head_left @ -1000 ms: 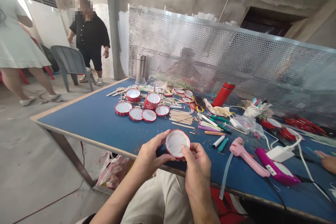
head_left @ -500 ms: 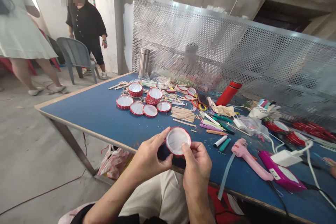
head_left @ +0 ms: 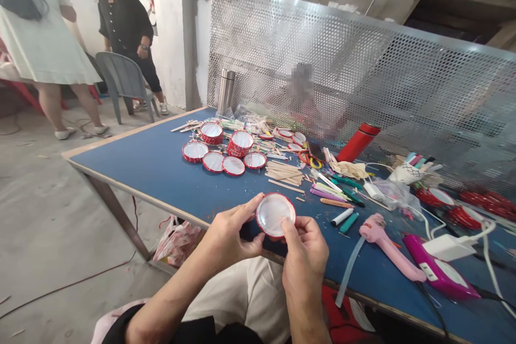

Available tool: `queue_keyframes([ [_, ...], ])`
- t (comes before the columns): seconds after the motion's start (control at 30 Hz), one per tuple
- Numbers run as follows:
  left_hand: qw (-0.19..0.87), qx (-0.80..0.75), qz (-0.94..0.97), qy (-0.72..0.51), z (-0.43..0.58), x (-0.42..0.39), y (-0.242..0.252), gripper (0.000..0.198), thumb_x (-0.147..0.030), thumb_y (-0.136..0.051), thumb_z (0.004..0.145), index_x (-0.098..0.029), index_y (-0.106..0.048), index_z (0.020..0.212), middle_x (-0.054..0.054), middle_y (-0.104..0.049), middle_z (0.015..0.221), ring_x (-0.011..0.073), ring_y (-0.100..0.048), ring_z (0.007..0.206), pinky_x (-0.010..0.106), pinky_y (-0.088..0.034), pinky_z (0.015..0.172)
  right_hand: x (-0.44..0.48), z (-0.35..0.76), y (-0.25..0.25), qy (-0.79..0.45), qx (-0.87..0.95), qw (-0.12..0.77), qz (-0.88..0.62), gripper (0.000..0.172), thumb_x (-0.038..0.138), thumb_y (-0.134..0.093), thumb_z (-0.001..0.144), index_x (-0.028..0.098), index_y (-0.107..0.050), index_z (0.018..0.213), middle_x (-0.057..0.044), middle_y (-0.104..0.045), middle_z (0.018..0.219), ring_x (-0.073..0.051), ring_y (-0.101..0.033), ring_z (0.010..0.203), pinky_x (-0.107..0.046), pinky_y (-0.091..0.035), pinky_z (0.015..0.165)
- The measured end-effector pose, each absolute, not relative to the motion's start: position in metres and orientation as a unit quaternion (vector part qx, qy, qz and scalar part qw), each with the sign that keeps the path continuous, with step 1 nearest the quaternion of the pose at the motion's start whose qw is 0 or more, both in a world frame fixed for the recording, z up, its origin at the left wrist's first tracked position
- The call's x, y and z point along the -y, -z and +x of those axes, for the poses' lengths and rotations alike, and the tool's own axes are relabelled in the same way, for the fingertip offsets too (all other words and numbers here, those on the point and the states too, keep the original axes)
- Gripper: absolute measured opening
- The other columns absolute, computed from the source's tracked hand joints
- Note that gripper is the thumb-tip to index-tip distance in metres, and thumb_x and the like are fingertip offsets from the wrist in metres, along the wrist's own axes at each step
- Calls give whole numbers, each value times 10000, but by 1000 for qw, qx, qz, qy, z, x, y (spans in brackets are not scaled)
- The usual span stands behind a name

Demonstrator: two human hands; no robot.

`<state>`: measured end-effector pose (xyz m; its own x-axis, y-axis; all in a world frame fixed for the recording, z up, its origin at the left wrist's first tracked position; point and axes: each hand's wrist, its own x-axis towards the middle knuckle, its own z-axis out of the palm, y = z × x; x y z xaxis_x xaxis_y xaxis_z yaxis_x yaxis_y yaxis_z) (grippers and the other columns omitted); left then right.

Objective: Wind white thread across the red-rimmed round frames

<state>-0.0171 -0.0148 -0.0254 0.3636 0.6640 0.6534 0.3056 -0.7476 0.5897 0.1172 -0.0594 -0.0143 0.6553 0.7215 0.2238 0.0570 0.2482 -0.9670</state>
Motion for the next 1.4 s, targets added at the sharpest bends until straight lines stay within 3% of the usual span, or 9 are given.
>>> queue_keyframes([
  [0.53, 217, -288, 807, -468, -21, 11, 25, 641, -114, -562, 718, -183, -452, 1346, 66, -710, 1076, 142, -696, 847, 213, -579, 752, 62, 116, 6, -265, 338, 712, -556, 301, 410, -713, 680, 162, -547, 714, 40, -580, 558, -93, -511, 480, -203, -423, 471],
  [0.7, 239, -299, 819, -428, -24, 16, 14, 722, -127, -608, 684, -192, -409, 1375, 70, -690, 1113, 165, -686, 894, 257, -568, 811, 61, 118, 9, -260, 345, 714, -551, 305, 416, -705, 689, 162, -540, 720, 38, -573, 566, -93, -504, 489, -208, -431, 484],
  [1.03, 198, -274, 797, -501, -21, 10, 16, 549, -108, -560, 712, -203, -536, 1252, 63, -724, 1077, 175, -714, 893, 220, -571, 785, 65, 120, 16, -258, 406, 677, -556, 291, 440, -636, 765, 166, -537, 747, 1, -593, 632, -123, -532, 567, -226, -459, 526],
  [1.27, 227, -318, 775, -496, -16, 15, 19, 449, -178, -572, 769, -195, -536, 1217, 49, -731, 996, 127, -713, 730, 183, -586, 679, 67, 119, 18, -235, 448, 663, -552, 255, 413, -616, 788, 173, -541, 741, 2, -587, 647, -124, -543, 573, -222, -468, 525],
  [1.4, 194, -362, 775, -481, -14, 19, 17, 503, -197, -588, 764, -193, -495, 1259, 37, -691, 924, 114, -655, 657, 200, -570, 629, 68, 114, 21, -202, 466, 653, -562, 252, 407, -608, 788, 177, -543, 709, 8, -569, 614, -121, -523, 554, -222, -465, 518],
])
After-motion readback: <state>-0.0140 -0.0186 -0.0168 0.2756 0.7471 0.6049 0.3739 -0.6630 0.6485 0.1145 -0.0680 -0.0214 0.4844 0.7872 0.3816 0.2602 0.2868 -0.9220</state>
